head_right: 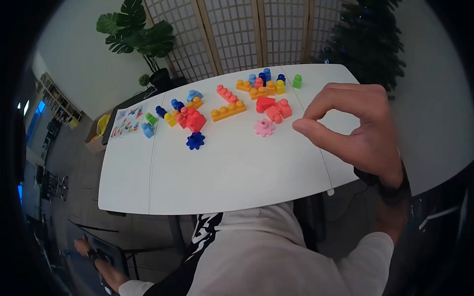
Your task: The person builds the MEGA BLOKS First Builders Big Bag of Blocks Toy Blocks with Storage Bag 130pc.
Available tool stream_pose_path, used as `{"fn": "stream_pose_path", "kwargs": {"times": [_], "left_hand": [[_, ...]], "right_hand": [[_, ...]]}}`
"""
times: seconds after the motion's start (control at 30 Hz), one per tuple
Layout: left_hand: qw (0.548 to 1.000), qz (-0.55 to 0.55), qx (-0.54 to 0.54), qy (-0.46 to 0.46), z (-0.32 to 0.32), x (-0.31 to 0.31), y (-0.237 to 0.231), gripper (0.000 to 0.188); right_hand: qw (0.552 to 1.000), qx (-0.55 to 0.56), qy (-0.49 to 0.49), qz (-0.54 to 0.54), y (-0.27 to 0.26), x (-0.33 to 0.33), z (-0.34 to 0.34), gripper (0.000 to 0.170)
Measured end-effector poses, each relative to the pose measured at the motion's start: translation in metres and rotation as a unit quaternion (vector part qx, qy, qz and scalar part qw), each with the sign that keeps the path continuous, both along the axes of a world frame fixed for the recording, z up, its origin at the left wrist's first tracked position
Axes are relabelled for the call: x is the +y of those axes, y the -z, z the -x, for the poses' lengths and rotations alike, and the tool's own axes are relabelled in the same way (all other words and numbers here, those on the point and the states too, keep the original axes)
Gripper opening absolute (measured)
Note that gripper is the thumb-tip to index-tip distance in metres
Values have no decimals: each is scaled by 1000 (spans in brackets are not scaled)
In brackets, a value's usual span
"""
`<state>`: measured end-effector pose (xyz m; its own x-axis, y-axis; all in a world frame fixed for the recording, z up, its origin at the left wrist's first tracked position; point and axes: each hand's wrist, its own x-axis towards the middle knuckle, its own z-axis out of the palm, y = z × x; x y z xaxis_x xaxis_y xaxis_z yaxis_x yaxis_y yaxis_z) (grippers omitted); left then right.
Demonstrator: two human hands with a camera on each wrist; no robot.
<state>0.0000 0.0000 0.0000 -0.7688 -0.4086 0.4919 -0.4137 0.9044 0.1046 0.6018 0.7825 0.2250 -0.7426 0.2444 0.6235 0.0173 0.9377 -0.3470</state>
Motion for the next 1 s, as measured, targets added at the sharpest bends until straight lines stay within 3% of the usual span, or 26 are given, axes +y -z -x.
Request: {"fn": "stream_pose_path", "kwargs": {"times": [0.07, 0.2, 0.5, 0.67, 0.77, 0.93, 1.0], "left_hand": [[999, -10, -27, -41, -11, 5, 13, 38], [998, -2, -57, -28, -4, -16, 39, 39], [988, -18, -98, -122, -15, 0, 32, 45], [983, 87, -60, -147, -1, 4, 27, 62], [987, 131, 20, -90, 31, 12, 10, 64], [981, 128, 122, 79, 52, 116, -79, 68], [955, 98, 182, 214, 47, 171, -109, 58]], "right_hand": [[999, 18, -38, 0, 4, 2, 1, 9], [999, 24, -33, 3, 9, -1, 3, 11], [999, 4, -32, 1, 14, 3, 3, 11], [999, -6, -38, 14, 18, 15, 13, 13], [999, -9, -46, 14, 22, 29, 25, 15], [997, -39, -47, 41, 28, 48, 51, 17], [992, -69, -37, 98, 29, 51, 63, 18]]}}
